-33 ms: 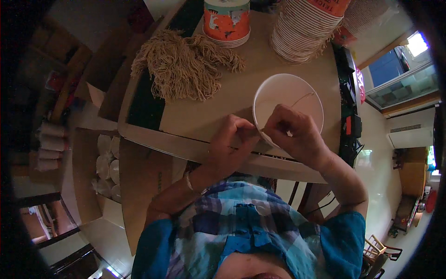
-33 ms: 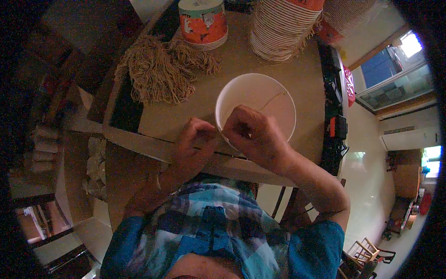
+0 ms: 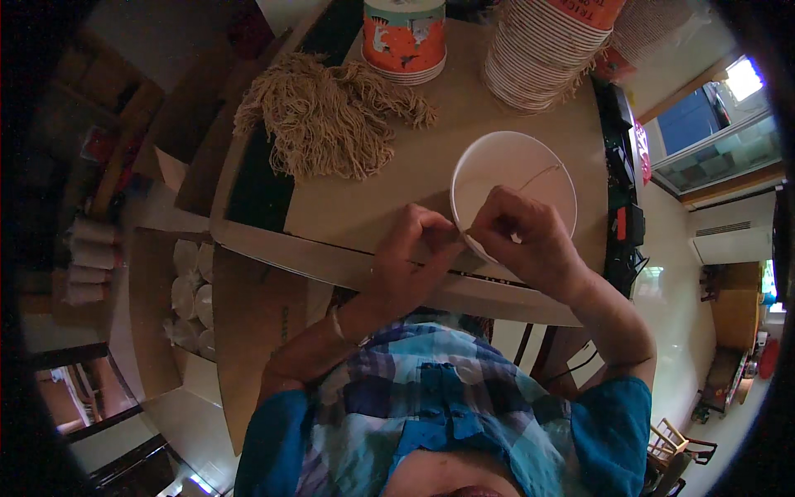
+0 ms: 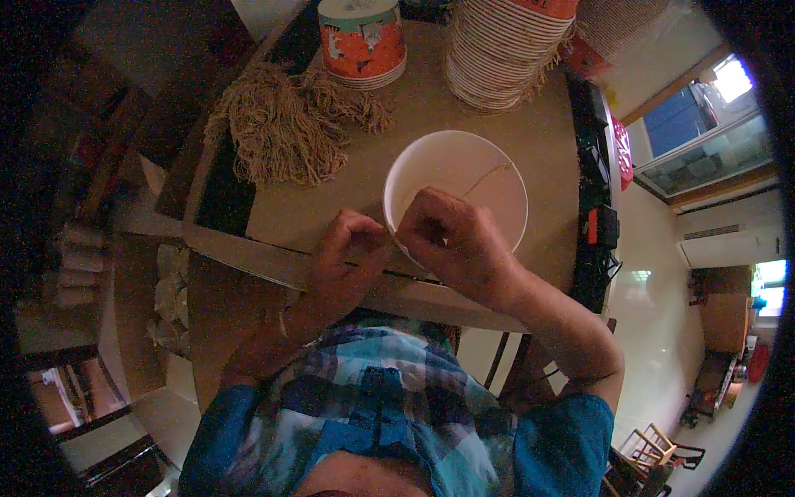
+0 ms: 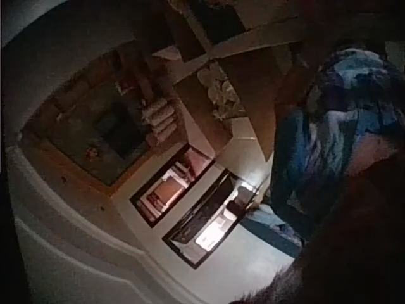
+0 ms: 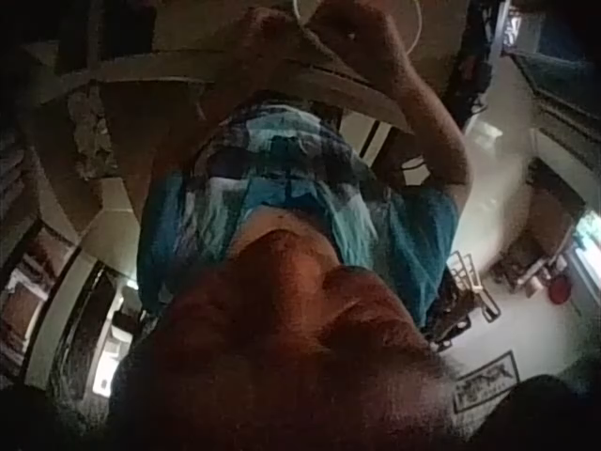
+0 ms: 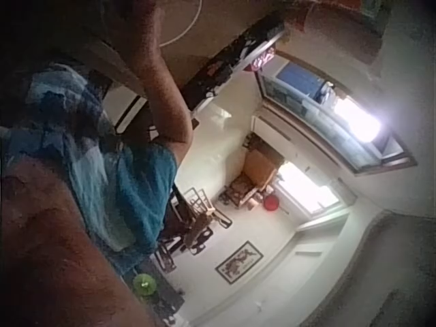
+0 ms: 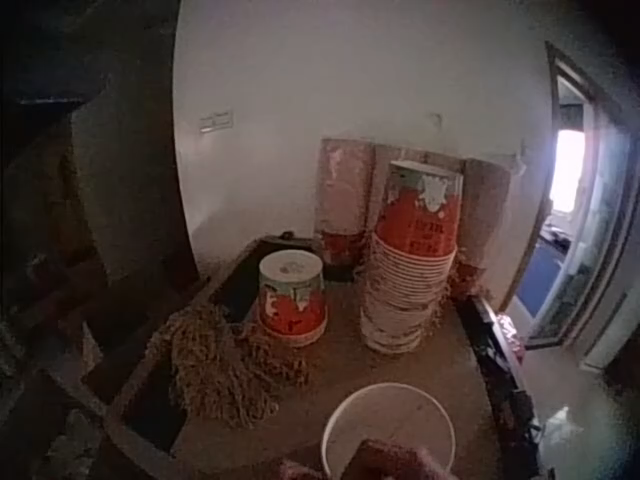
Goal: Manually attaching handle strings to printed paper buckets.
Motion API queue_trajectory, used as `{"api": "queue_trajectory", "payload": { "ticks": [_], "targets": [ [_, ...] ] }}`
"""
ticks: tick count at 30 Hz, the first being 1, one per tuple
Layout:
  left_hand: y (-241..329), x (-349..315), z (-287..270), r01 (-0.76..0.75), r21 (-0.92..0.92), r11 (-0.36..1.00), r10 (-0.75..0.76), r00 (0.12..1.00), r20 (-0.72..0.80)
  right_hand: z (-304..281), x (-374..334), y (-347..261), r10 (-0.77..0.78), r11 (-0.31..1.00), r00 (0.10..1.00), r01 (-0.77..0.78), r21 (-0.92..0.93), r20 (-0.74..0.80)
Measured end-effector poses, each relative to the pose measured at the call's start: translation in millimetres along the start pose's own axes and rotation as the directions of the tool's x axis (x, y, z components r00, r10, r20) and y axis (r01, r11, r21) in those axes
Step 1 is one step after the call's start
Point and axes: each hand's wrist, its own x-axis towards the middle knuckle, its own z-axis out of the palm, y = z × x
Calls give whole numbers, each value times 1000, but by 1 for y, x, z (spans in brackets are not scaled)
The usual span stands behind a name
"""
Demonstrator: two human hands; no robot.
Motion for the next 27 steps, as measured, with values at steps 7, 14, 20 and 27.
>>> {"api": "queue_trajectory", "payload": {
  "ticks": [7,14,20,27],
  "targets": [
    [6,8,2,-64,53,997,64,998,-16,0,1,3,40,995,999,-43,87,36],
    [8,13,4,-137,102,985,143,988,-51,-1,0,6,49,991,997,-55,120,60],
    [-2,12,2,-200,154,968,212,975,-62,0,0,10,7,992,999,-12,127,40],
    [-1,6,-1,-161,182,970,175,983,-59,-2,0,6,-34,998,999,32,57,39]
  ]
}}
